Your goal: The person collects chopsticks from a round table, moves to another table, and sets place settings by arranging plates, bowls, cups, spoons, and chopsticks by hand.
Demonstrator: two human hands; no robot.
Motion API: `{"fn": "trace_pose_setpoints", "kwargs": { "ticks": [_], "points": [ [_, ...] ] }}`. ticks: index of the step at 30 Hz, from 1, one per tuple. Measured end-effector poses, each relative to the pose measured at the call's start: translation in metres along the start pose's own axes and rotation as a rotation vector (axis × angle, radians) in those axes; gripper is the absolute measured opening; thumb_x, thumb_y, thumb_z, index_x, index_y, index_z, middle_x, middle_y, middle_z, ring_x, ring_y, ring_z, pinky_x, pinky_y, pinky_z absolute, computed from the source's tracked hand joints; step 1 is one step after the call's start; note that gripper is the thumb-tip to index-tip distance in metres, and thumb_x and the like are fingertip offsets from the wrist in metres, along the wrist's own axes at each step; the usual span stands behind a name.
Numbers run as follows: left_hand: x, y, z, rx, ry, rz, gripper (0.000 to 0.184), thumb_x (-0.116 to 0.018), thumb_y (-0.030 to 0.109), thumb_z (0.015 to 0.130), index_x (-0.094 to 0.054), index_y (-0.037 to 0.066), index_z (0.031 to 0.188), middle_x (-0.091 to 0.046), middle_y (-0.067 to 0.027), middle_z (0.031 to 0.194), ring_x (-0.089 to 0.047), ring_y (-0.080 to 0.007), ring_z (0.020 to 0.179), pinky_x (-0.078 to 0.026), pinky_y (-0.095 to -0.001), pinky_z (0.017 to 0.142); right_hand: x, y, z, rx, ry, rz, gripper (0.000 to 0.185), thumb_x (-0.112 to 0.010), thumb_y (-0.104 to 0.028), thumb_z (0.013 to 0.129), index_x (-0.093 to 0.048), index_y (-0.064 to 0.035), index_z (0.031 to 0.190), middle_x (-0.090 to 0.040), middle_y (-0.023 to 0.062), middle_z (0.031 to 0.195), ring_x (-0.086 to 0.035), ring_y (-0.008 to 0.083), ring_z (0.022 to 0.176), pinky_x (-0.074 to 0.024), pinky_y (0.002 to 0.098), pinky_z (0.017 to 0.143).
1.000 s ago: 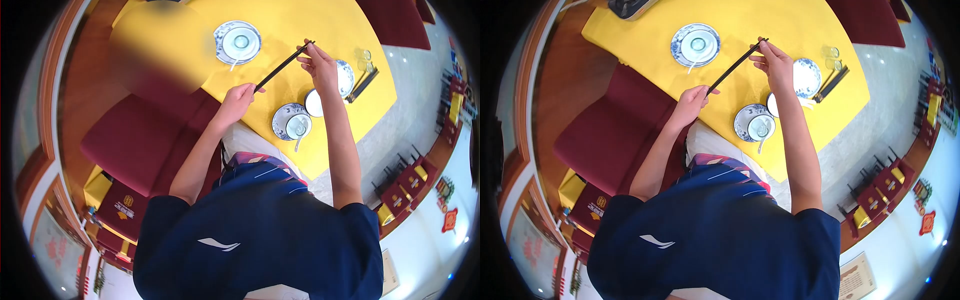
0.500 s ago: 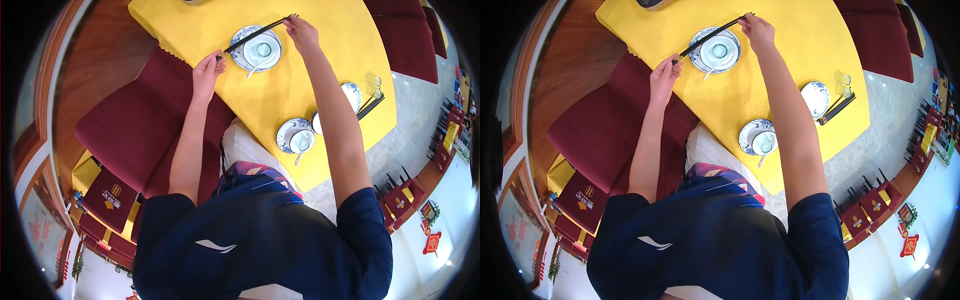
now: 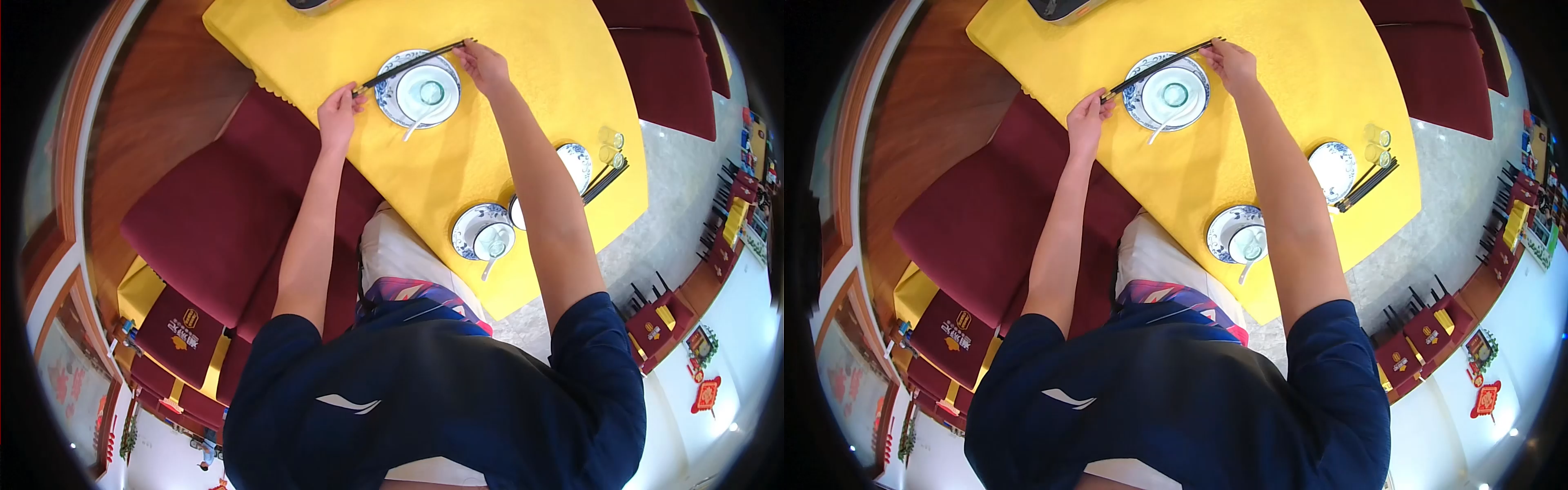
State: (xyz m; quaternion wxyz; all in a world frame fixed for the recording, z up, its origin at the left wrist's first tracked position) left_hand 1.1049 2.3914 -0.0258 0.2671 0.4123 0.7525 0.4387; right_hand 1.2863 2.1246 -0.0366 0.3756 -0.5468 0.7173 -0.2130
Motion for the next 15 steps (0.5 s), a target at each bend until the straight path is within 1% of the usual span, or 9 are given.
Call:
{"fn": "trace_pose_setpoints", "kwargs": {
  "ticks": [2,5,9,10,12,13,14,15],
  "points": [
    [0.001,-0.005,0.001,0.004,-0.009,-0.021,0.029,-0.045,0.011,0.101,-0.059,-0.009,0.118,-0.067,-0.0127,0.094,-0.067,-0.0148,0.082,-0.052,-0.0248,0.069,0.002,0.006,-0.001,-0.032,-0.015,-0.031,0.022,-0.063,-0.009,0.091,-0.058,0.0095,0.102,-0.066,0.0139,0.091,-0.069,0.0193,0.082,-0.0541,0.0257,0.066],
    [0.000,-0.003,0.000,0.015,-0.037,-0.029,0.029,-0.045,0.012,0.101,-0.059,-0.008,0.118,-0.067,-0.0126,0.097,-0.067,-0.0153,0.084,-0.053,-0.0246,0.071,0.002,0.008,-0.003,-0.024,-0.006,-0.059,0.023,-0.064,-0.010,0.091,-0.058,0.0094,0.101,-0.066,0.0137,0.091,-0.069,0.0192,0.083,-0.0539,0.0253,0.066],
    [-0.002,-0.008,0.005,0.024,-0.071,-0.056,0.029,-0.046,0.013,0.101,-0.059,-0.008,0.117,-0.065,-0.0122,0.105,-0.067,-0.0167,0.087,-0.054,-0.0252,0.073,0.008,0.007,-0.007,-0.064,0.015,-0.083,0.029,-0.065,-0.013,0.090,-0.058,0.0100,0.106,-0.067,0.0160,0.095,-0.068,0.0208,0.083,-0.0560,0.0267,0.069],
    [-0.001,-0.009,0.006,0.026,-0.083,-0.058,0.029,-0.046,0.013,0.101,-0.059,-0.008,0.117,-0.065,-0.0122,0.105,-0.067,-0.0167,0.087,-0.054,-0.0252,0.073,0.011,0.005,-0.007,-0.061,0.009,-0.080,0.032,-0.065,-0.015,0.090,-0.057,0.0112,0.108,-0.067,0.0180,0.097,-0.068,0.0218,0.083,-0.0568,0.0273,0.070],
    [0.004,-0.006,0.003,0.011,-0.069,-0.064,0.030,-0.049,0.016,0.100,-0.058,-0.007,0.118,-0.064,-0.0109,0.108,-0.067,-0.0171,0.087,-0.054,-0.0256,0.073,0.024,0.000,-0.012,-0.029,0.057,-0.084,0.034,-0.065,-0.016,0.090,-0.057,0.0116,0.108,-0.067,0.0185,0.097,-0.068,0.0218,0.083,-0.0567,0.0272,0.070],
    [0.009,-0.006,0.002,0.000,-0.066,-0.011,0.031,-0.051,0.018,0.099,-0.058,-0.006,0.118,-0.064,-0.0103,0.109,-0.067,-0.0167,0.087,-0.054,-0.0259,0.073,0.035,-0.005,-0.017,0.000,0.103,-0.088,0.035,-0.065,-0.018,0.090,-0.057,0.0120,0.108,-0.067,0.0191,0.097,-0.068,0.0219,0.083,-0.0565,0.0271,0.069],
    [0.014,-0.006,0.000,0.030,-0.015,0.009,0.031,-0.053,0.019,0.099,-0.058,-0.005,0.119,-0.063,-0.0102,0.109,-0.066,-0.0159,0.086,-0.054,-0.0260,0.072,0.046,-0.012,-0.025,0.069,0.101,-0.129,0.038,-0.065,-0.020,0.090,-0.057,0.0124,0.108,-0.067,0.0188,0.096,-0.069,0.0214,0.081,-0.0566,0.0276,0.069],
    [0.018,-0.003,-0.004,0.027,0.003,0.035,0.031,-0.054,0.019,0.098,-0.058,-0.004,0.119,-0.063,-0.0098,0.108,-0.066,-0.0164,0.086,-0.054,-0.0268,0.072,0.055,-0.021,-0.041,0.097,0.120,-0.169,0.037,-0.065,-0.022,0.090,-0.058,0.0094,0.109,-0.068,0.0170,0.095,-0.069,0.0202,0.078,-0.0552,0.0266,0.065]
  ]
}}
Point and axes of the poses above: each hand's wrist, its own z-axis towards the middle knuckle, its own x-axis out of the back of the hand, y = z × x, the point moved 8 cm from there along z, towards the middle knuckle
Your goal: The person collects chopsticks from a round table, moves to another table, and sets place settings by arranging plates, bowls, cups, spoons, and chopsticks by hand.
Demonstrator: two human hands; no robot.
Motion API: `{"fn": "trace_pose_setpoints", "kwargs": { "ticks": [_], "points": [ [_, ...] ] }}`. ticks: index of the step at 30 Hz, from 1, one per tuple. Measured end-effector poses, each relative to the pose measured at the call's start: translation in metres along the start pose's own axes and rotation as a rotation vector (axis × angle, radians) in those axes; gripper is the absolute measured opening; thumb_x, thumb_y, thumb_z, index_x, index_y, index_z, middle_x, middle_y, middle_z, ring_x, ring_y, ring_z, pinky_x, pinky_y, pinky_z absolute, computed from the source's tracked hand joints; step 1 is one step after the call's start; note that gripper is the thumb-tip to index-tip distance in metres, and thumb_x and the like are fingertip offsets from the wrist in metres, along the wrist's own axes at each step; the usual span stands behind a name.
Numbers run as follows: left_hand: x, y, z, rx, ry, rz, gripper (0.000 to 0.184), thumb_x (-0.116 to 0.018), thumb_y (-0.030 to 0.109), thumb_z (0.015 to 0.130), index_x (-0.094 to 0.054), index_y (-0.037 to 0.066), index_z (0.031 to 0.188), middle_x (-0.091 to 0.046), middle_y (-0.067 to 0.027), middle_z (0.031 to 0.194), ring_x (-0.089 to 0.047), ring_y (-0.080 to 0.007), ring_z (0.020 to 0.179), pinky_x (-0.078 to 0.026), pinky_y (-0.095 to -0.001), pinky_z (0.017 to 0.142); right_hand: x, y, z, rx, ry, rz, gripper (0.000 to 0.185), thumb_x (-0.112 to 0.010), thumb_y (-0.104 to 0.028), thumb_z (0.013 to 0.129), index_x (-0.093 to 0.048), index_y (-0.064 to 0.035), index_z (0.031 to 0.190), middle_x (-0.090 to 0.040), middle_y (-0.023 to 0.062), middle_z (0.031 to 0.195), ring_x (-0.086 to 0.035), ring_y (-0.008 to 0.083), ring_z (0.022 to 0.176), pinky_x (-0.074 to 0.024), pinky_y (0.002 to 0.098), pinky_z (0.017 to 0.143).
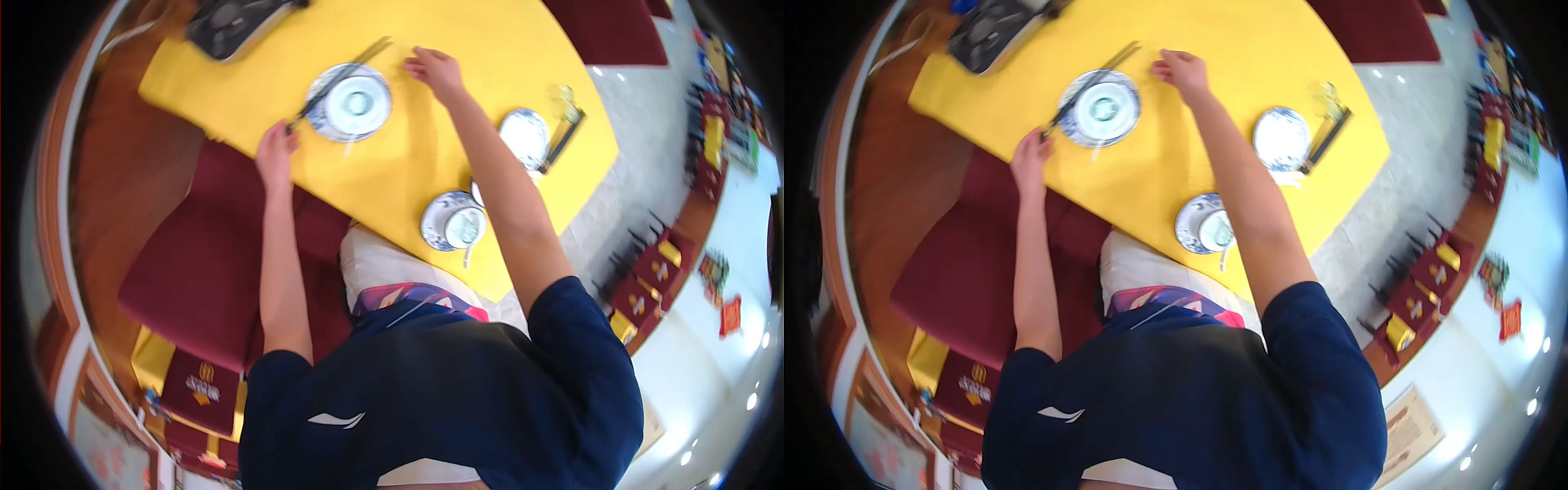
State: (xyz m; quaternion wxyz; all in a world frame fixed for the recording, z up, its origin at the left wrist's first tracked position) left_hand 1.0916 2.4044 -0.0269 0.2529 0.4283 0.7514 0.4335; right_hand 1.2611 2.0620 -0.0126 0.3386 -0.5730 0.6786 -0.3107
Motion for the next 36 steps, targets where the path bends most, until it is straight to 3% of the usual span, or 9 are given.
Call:
{"fn": "trace_pose_setpoints", "kwargs": {
  "ticks": [4,8,11,14,16,26,29,31,36],
  "points": [
    [0.028,-0.017,-0.007,0.015,0.029,-0.034,0.032,-0.050,0.017,0.098,-0.056,-0.005,0.122,-0.062,-0.0141,0.103,-0.063,-0.0199,0.092,-0.052,-0.0287,0.076,0.072,-0.064,-0.085,0.225,0.165,-0.287,0.029,-0.063,-0.024,0.091,-0.063,0.0015,0.106,-0.069,0.0114,0.091,-0.067,0.0157,0.074,-0.0487,0.0245,0.056],
    [0.045,-0.027,-0.037,0.079,0.046,-0.084,0.030,-0.050,0.018,0.097,-0.057,-0.002,0.118,-0.062,-0.0122,0.100,-0.062,-0.0177,0.088,-0.050,-0.0279,0.078,0.260,-0.102,-0.144,0.443,0.661,-0.300,0.021,-0.063,-0.021,0.090,-0.067,-0.0018,0.096,-0.068,0.0066,0.082,-0.062,0.0122,0.061,-0.0438,0.0225,0.051],
    [0.046,-0.035,-0.061,0.174,0.043,-0.075,0.034,-0.046,0.024,0.098,-0.056,-0.001,0.120,-0.063,-0.0103,0.098,-0.061,-0.0167,0.086,-0.048,-0.0278,0.077,0.385,-0.061,-0.171,0.295,0.876,-0.305,0.023,-0.068,-0.024,0.087,-0.067,-0.0022,0.095,-0.067,0.0059,0.081,-0.063,0.0127,0.064,-0.0431,0.0233,0.049],
    [0.045,-0.040,-0.080,0.245,0.013,-0.018,0.038,-0.043,0.029,0.098,-0.055,0.000,0.121,-0.063,-0.0088,0.097,-0.060,-0.0164,0.086,-0.045,-0.0275,0.075,0.449,0.028,-0.171,-0.184,0.866,-0.526,0.035,-0.076,-0.033,0.079,-0.067,-0.0026,0.095,-0.066,0.0048,0.079,-0.064,0.0132,0.063,-0.0411,0.0250,0.044],
    [0.044,-0.031,-0.096,0.233,-0.003,0.013,0.038,-0.043,0.029,0.098,-0.056,0.001,0.121,-0.064,-0.0087,0.097,-0.061,-0.0155,0.084,-0.046,-0.0266,0.074,0.447,0.052,-0.177,-0.270,0.845,-0.528,0.034,-0.076,-0.033,0.079,-0.067,-0.0034,0.093,-0.066,0.0043,0.076,-0.063,0.0127,0.060,-0.0411,0.0255,0.044],
    [0.038,-0.020,-0.157,0.207,-0.071,0.175,0.046,-0.035,0.039,0.102,-0.058,0.004,0.120,-0.065,-0.0085,0.100,-0.060,-0.0142,0.083,-0.045,-0.0271,0.074,0.462,0.095,-0.165,-0.098,0.957,-0.587,0.031,-0.078,-0.031,0.077,-0.067,-0.0043,0.089,-0.070,0.0083,0.074,-0.066,0.0138,0.061,-0.0532,0.0271,0.060],
    [0.039,-0.021,-0.163,0.195,-0.086,0.196,0.047,-0.034,0.041,0.103,-0.058,0.004,0.120,-0.065,-0.0087,0.101,-0.060,-0.0144,0.083,-0.045,-0.0272,0.073,0.448,0.075,-0.179,-0.152,0.882,-0.565,0.033,-0.076,-0.033,0.076,-0.068,-0.0031,0.087,-0.070,0.0115,0.075,-0.068,0.0195,0.065,-0.0544,0.0307,0.065],
    [0.032,-0.018,-0.168,0.185,-0.096,0.223,0.046,-0.034,0.039,0.103,-0.058,0.004,0.120,-0.065,-0.0087,0.100,-0.060,-0.0140,0.083,-0.045,-0.0263,0.073,0.443,0.060,-0.177,-0.083,0.843,-0.806,0.032,-0.074,-0.030,0.074,-0.067,-0.0012,0.088,-0.070,0.0183,0.085,-0.068,0.0311,0.085,-0.0545,0.0391,0.076],
    [0.012,-0.011,-0.178,0.170,-0.140,0.291,0.042,-0.037,0.036,0.101,-0.059,0.004,0.118,-0.066,-0.0078,0.098,-0.061,-0.0132,0.081,-0.045,-0.0249,0.071,0.435,0.058,-0.187,-0.104,0.792,-0.907,0.034,-0.073,-0.029,0.072,-0.067,0.0010,0.086,-0.068,0.0223,0.084,-0.068,0.0339,0.085,-0.0548,0.0415,0.076]
  ]
}}
Point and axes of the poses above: each hand's wrist, its own z-axis towards the middle knuckle, its own x-axis out of the back of the hand, y = z × x, the point moved 8 cm from there along z, towards the middle knuckle
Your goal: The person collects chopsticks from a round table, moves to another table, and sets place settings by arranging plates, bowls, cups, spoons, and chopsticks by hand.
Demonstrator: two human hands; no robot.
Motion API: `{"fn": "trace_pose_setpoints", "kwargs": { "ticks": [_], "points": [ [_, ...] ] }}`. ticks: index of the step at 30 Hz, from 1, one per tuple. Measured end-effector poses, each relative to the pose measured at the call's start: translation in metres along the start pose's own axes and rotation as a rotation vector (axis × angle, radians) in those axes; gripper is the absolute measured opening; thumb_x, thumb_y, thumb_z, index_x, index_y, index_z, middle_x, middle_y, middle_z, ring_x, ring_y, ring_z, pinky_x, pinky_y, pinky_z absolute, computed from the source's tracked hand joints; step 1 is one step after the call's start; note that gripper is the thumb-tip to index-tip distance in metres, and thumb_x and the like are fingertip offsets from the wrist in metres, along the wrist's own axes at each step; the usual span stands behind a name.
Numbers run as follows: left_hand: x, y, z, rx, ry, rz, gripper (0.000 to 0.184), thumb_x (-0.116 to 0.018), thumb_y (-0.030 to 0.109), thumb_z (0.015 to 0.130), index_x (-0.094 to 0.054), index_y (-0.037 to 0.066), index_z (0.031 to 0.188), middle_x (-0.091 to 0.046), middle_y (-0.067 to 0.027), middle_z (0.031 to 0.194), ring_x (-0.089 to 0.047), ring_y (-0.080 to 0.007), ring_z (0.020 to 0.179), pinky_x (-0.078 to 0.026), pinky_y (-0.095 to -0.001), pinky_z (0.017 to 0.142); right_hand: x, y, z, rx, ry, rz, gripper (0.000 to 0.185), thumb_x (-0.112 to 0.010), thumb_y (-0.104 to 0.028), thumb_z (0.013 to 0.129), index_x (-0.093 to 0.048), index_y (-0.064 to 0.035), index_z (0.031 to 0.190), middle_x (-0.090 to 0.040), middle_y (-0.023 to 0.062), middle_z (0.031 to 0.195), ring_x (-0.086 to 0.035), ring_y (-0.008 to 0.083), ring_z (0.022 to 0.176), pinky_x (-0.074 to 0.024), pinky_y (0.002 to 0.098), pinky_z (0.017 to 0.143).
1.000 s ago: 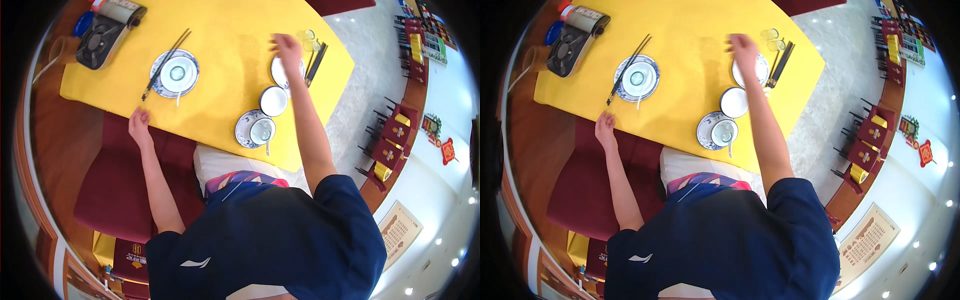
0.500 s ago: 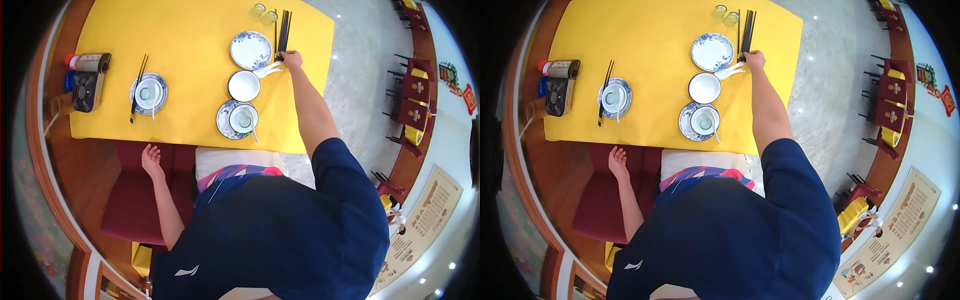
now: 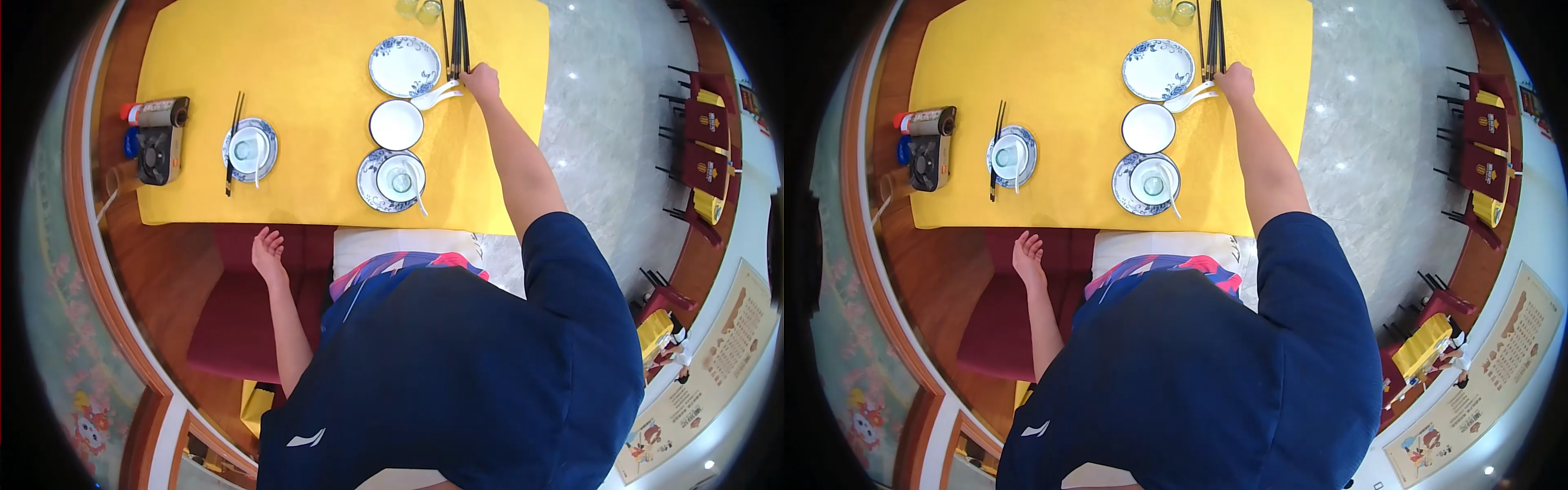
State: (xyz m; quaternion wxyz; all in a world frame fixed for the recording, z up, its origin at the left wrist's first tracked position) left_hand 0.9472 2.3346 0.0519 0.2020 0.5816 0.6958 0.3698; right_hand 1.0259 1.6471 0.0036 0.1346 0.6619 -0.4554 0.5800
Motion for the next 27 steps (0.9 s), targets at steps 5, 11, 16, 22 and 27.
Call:
{"fn": "trace_pose_setpoints", "kwargs": {
  "ticks": [5,11,16,22,27],
  "points": [
    [-0.025,0.013,0.004,-0.027,-0.060,0.028,0.034,-0.046,0.028,0.099,-0.059,0.002,0.116,-0.066,-0.0079,0.095,-0.062,-0.0123,0.078,-0.046,-0.0232,0.067,0.008,0.004,-0.024,0.002,0.020,-0.067,0.034,-0.074,-0.031,0.070,-0.068,0.0004,0.082,-0.068,0.0221,0.080,-0.068,0.0343,0.081,-0.0550,0.0418,0.075],
    [-0.100,0.043,-0.009,-0.088,-0.259,0.073,0.030,-0.050,0.025,0.098,-0.060,0.000,0.113,-0.066,-0.0082,0.093,-0.062,-0.0121,0.076,-0.047,-0.0239,0.068,0.002,0.050,-0.056,-0.173,-0.152,0.196,0.037,-0.073,-0.034,0.070,-0.068,0.0023,0.072,-0.068,0.0179,0.072,-0.067,0.0251,0.065,-0.0554,0.0349,0.065],
    [-0.201,0.067,-0.042,-0.273,-0.572,0.279,0.031,-0.052,0.023,0.097,-0.064,-0.004,0.110,-0.068,-0.0093,0.096,-0.063,-0.0130,0.082,-0.048,-0.0244,0.072,-0.005,0.048,-0.123,-0.288,-0.278,0.912,0.025,-0.068,-0.022,0.083,-0.066,0.0029,0.085,-0.065,0.0062,0.071,-0.063,0.0106,0.064,-0.0500,0.0230,0.060],
    [-0.292,0.070,-0.092,-0.271,-0.846,0.237,0.033,-0.059,0.020,0.096,-0.063,-0.006,0.115,-0.068,-0.0108,0.104,-0.066,-0.0145,0.092,-0.052,-0.0259,0.079,0.012,-0.038,-0.248,-0.057,-0.403,0.926,0.020,-0.068,-0.015,0.082,-0.065,0.0052,0.086,-0.066,0.0082,0.069,-0.063,0.0116,0.059,-0.0492,0.0238,0.055],
    [-0.298,0.049,-0.093,-0.184,-0.880,0.147,0.030,-0.058,0.016,0.096,-0.062,-0.007,0.114,-0.069,-0.0108,0.100,-0.067,-0.0158,0.091,-0.053,-0.0265,0.078,-0.018,-0.076,-0.316,0.092,-0.422,0.787,0.018,-0.070,-0.013,0.078,-0.064,0.0027,0.083,-0.064,0.0055,0.067,-0.060,0.0092,0.059,-0.0490,0.0239,0.056]
  ]
}}
Point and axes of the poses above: each hand's wrist, its own z-axis towards the middle knuckle, its own x-axis out of the back of the hand, y = z × x, the point moved 8 cm from there along z, towards the middle knuckle
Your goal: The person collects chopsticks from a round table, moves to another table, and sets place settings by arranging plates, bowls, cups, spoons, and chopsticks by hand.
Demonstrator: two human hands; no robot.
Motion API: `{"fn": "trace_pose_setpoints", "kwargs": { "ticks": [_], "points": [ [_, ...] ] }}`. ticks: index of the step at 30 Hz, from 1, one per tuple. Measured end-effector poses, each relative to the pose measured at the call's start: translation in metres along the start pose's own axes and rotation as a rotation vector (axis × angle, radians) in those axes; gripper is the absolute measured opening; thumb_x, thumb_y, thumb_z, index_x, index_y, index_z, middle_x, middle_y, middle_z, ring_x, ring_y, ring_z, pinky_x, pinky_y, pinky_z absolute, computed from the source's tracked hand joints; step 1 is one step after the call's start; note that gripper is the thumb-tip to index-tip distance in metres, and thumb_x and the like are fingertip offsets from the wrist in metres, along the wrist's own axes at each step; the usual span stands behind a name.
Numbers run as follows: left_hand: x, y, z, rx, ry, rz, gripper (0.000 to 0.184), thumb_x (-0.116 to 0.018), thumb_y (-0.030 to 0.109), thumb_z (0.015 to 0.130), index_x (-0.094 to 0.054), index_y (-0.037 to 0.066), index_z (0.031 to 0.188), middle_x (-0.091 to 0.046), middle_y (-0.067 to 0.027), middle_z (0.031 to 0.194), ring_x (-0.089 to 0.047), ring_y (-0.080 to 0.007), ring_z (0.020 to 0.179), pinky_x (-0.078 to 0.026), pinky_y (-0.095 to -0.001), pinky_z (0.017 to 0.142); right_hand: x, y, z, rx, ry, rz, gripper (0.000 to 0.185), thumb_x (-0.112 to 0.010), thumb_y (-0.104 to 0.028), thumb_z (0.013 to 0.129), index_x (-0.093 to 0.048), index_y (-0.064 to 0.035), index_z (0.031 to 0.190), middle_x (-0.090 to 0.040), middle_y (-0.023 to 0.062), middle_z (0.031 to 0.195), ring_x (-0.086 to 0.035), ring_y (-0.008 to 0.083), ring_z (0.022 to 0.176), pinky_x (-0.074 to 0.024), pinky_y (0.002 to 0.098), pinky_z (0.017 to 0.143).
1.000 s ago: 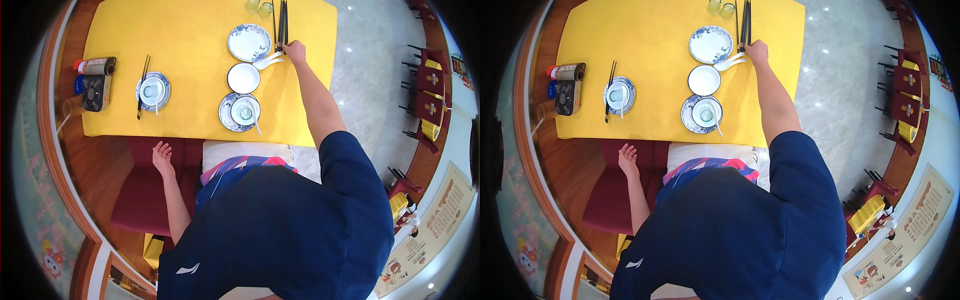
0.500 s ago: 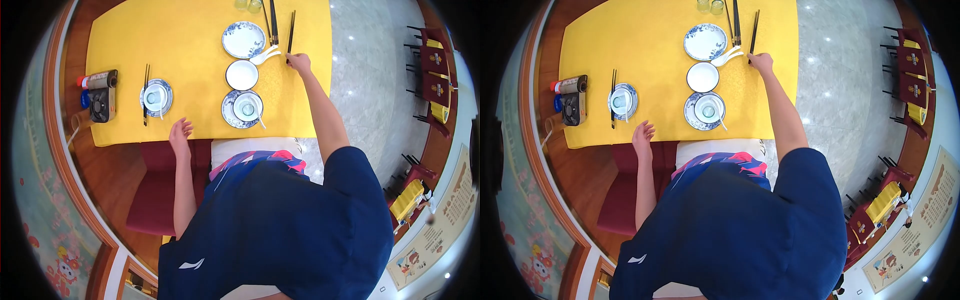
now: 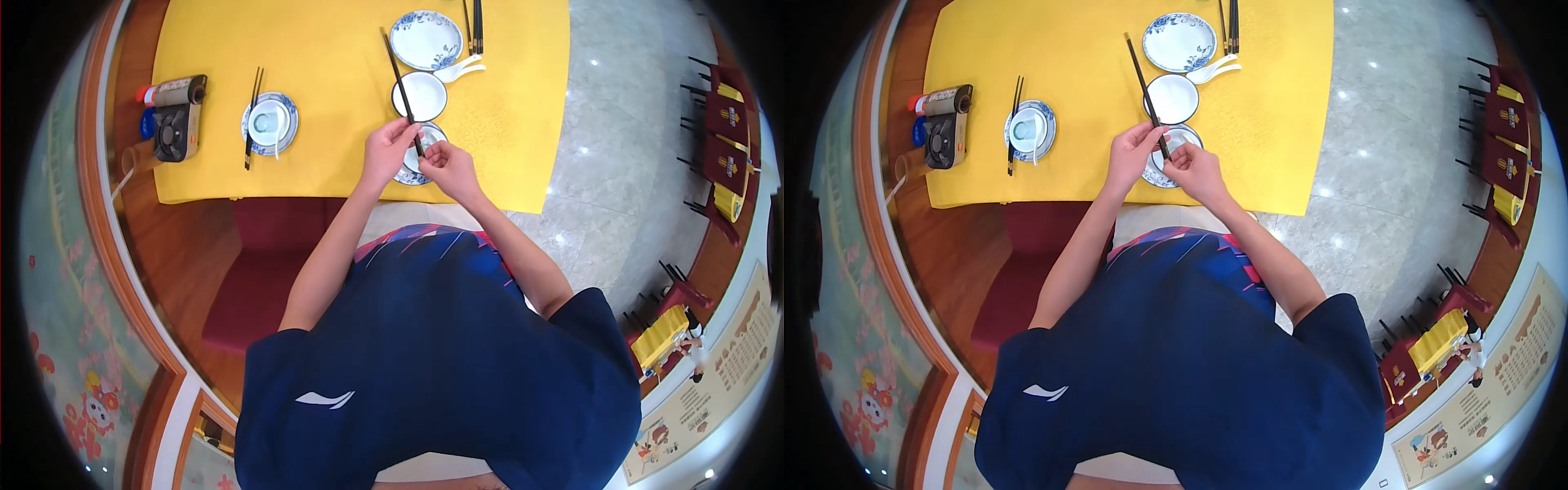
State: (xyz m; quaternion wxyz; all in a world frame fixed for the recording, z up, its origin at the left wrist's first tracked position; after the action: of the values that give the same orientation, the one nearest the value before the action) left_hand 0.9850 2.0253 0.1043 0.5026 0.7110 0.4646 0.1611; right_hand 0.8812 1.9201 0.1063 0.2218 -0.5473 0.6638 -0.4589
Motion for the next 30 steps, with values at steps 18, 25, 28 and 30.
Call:
{"fn": "trace_pose_setpoints", "kwargs": {
  "ticks": [18,25,28,30],
  "points": [
    [0.047,-0.048,-0.063,0.291,-0.207,-0.131,0.023,-0.056,0.012,0.096,-0.063,-0.004,0.110,-0.066,-0.0068,0.088,-0.063,-0.0136,0.078,-0.054,-0.0284,0.072,-0.001,-0.080,0.119,-0.078,-0.047,0.233,0.027,-0.066,-0.021,0.090,-0.068,-0.0021,0.109,-0.070,0.0046,0.091,-0.068,0.0123,0.076,-0.0540,0.0234,0.059],
    [0.047,-0.051,-0.072,0.317,-0.213,-0.142,0.027,-0.053,0.013,0.098,-0.061,-0.004,0.117,-0.067,-0.0081,0.092,-0.063,-0.0134,0.078,-0.053,-0.0283,0.072,-0.013,-0.086,0.120,-0.058,-0.091,0.210,0.023,-0.070,-0.022,0.087,-0.071,-0.0047,0.102,-0.070,0.0022,0.090,-0.065,0.0091,0.076,-0.0513,0.0231,0.061],
    [0.042,-0.058,-0.075,0.363,-0.206,-0.169,0.029,-0.052,0.014,0.099,-0.060,-0.004,0.119,-0.068,-0.0087,0.094,-0.062,-0.0135,0.078,-0.053,-0.0284,0.072,-0.016,-0.082,0.114,-0.037,-0.072,0.190,0.023,-0.071,-0.023,0.086,-0.071,-0.0047,0.101,-0.071,0.0011,0.088,-0.065,0.0087,0.076,-0.0506,0.0234,0.062],
    [0.039,-0.062,-0.080,0.386,-0.210,-0.201,0.029,-0.052,0.015,0.099,-0.060,-0.004,0.119,-0.068,-0.0088,0.095,-0.061,-0.0135,0.078,-0.053,-0.0287,0.072,-0.017,-0.078,0.111,-0.032,-0.083,0.208,0.024,-0.072,-0.023,0.086,-0.071,-0.0043,0.100,-0.070,0.0015,0.088,-0.065,0.0092,0.077,-0.0508,0.0233,0.063]
  ]
}}
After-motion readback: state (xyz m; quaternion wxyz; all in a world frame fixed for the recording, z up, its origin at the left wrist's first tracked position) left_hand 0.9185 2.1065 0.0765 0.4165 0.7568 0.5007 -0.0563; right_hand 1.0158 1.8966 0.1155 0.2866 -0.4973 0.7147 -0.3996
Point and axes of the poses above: each hand's wrist, its own z-axis towards the middle knuckle, its own x-axis out of the back of the hand, y = z × x, the point moved 8 cm from there along z, towards the middle knuckle
